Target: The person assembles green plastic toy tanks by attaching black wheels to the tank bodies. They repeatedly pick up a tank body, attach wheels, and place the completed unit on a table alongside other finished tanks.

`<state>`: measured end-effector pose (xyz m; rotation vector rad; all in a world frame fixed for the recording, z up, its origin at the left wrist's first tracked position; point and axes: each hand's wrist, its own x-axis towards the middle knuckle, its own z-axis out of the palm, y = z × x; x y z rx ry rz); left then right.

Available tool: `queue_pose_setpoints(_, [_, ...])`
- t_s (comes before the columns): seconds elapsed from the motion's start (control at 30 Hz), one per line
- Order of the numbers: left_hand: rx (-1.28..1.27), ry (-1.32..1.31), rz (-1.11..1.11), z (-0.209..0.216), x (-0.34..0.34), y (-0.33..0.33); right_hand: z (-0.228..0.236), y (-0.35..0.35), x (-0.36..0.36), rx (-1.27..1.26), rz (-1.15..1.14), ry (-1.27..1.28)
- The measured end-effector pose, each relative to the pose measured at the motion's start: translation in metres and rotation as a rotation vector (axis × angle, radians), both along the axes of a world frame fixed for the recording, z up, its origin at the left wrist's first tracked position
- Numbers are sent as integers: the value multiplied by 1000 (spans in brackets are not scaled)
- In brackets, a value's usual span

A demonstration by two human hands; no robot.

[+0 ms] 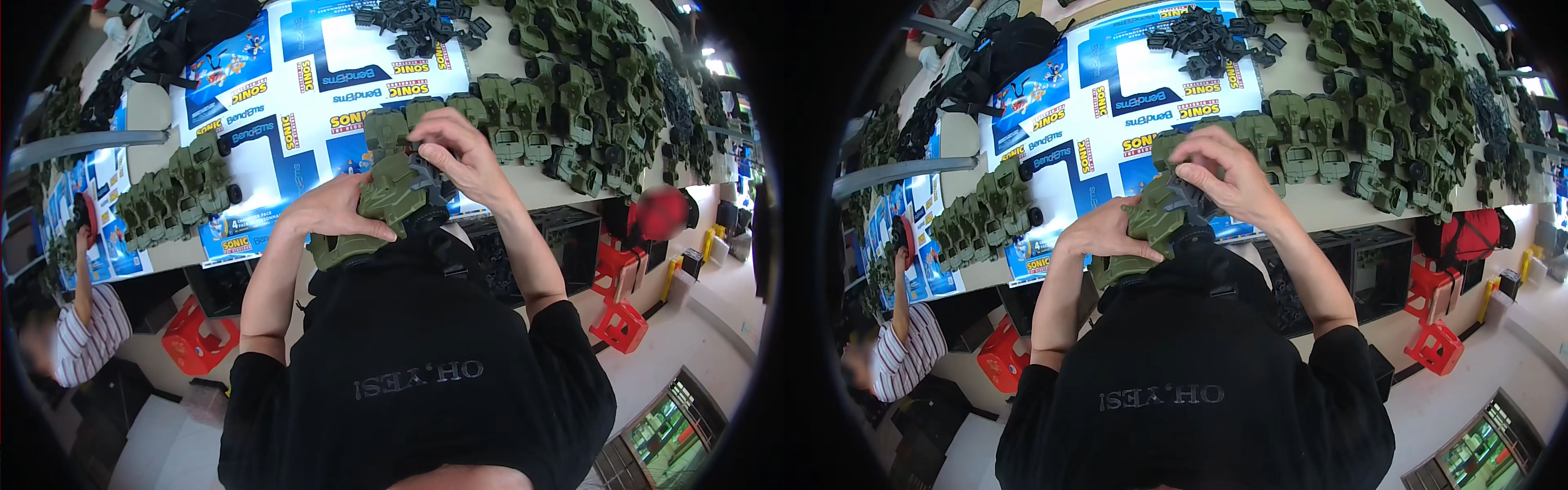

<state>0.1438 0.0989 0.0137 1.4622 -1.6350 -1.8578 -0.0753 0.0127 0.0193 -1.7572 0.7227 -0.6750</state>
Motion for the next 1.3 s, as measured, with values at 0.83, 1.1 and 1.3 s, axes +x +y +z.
queue_pose_setpoints(0.83, [164, 44, 0, 30, -13, 12, -16, 10, -13, 732, 120, 132])
queue_pose_setpoints(1.1, [222, 95, -47, 12, -14, 22, -31, 22, -16, 456, 156, -58])
queue_pose_setpoints(1.3, [226, 57, -17, 12, -15, 30, -28, 24, -17, 655, 89, 70])
